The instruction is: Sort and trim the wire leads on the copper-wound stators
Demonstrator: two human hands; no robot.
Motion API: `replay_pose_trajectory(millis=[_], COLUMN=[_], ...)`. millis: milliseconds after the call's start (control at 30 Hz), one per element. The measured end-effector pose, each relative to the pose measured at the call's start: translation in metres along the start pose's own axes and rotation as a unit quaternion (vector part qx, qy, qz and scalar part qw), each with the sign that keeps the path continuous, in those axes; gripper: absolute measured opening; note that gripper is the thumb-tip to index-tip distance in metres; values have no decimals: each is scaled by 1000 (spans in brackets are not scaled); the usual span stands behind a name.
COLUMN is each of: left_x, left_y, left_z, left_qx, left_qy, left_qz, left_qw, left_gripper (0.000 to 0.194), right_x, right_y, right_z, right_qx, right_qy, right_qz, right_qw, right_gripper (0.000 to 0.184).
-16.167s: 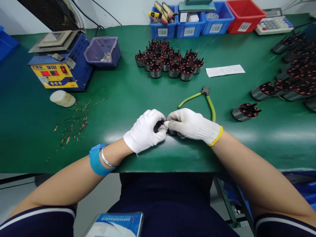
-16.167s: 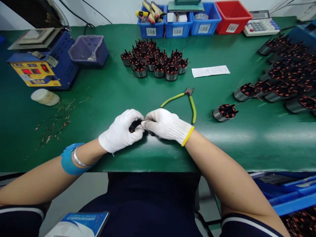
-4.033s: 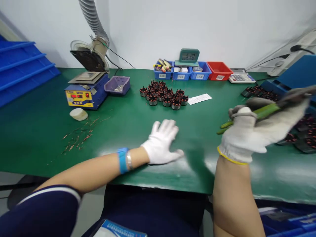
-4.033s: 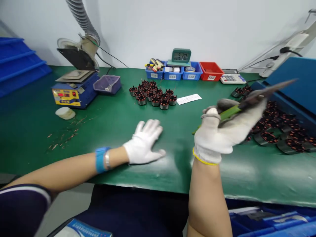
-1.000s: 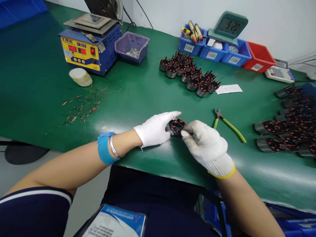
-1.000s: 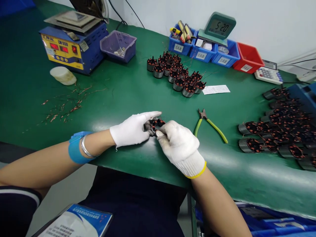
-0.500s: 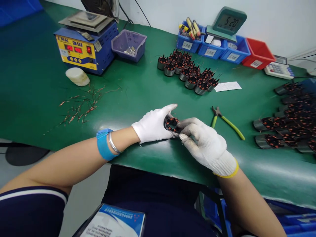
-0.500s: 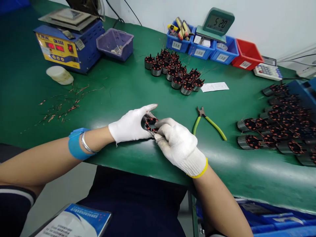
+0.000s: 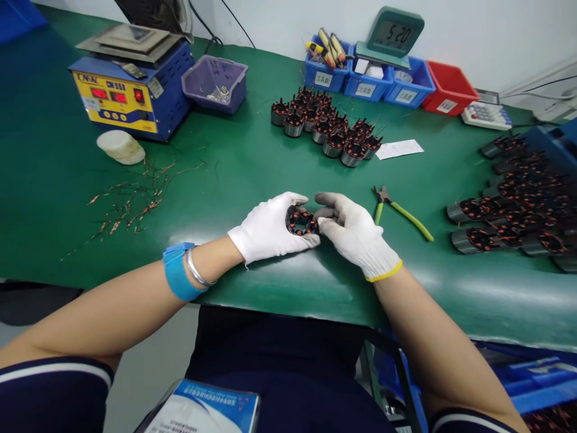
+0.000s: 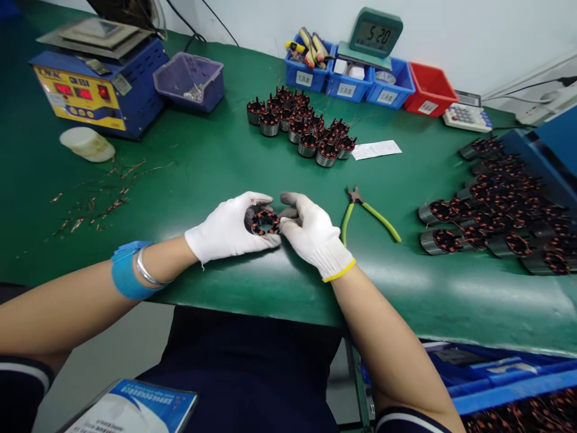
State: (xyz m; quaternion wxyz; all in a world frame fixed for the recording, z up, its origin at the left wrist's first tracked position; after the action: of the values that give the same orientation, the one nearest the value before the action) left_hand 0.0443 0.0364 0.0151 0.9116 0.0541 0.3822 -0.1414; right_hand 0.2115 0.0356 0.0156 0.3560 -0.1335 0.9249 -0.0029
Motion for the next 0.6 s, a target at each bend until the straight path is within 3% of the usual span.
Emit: replay_pose_trajectory(millis=[67, 133, 200, 233, 333, 400, 533, 600], left_x=[0, 1, 3, 4, 4, 4, 4, 4], left_y=[-1, -2, -3, -4, -5, -5, -6, -6], left_z=[-1, -2, -3, -4, -5, -5, -6, -6], left_qx=[-2, 8, 16, 16, 13, 13, 13, 11], left_qy=[-29, -58, -86, -96, -109, -109, -108, -107], left_qz=[-10, -27, -44, -48, -45, -44, -60, -64], left_qw=[1000, 998, 995, 994, 993, 993, 992, 992], left_gripper=[85, 88, 92, 96, 107, 111, 111, 113], right_x=[0, -9, -17, -17, -6, -2, -15, -18], right_y=[6, 10, 11, 11, 9, 7, 8, 8], right_z=[2, 7, 11, 12, 5, 0, 7, 8], right_qx=[8, 65, 108, 107, 38, 13, 73, 89], right_qy=[-37, -124, -130, -86, 77, 75, -63, -24], right_qz=[2, 43, 72, 62, -50, -82, 5, 22], right_qw=[999, 989, 983, 989, 995, 994, 995, 996], right_gripper=[54, 51, 51, 54, 71, 75, 62, 64])
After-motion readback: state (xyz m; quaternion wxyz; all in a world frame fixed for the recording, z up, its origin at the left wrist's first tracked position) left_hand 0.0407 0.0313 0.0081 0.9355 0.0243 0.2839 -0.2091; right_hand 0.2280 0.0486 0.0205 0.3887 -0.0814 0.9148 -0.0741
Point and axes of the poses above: each hand's wrist, its own y-axis towards the middle knuckle, its own x-axis out of the palm, z = x × y, the point moved 4 cm from there along y, towards the middle knuckle, and after that the axes turned 1 degree about -y, right-handed, at the moved point
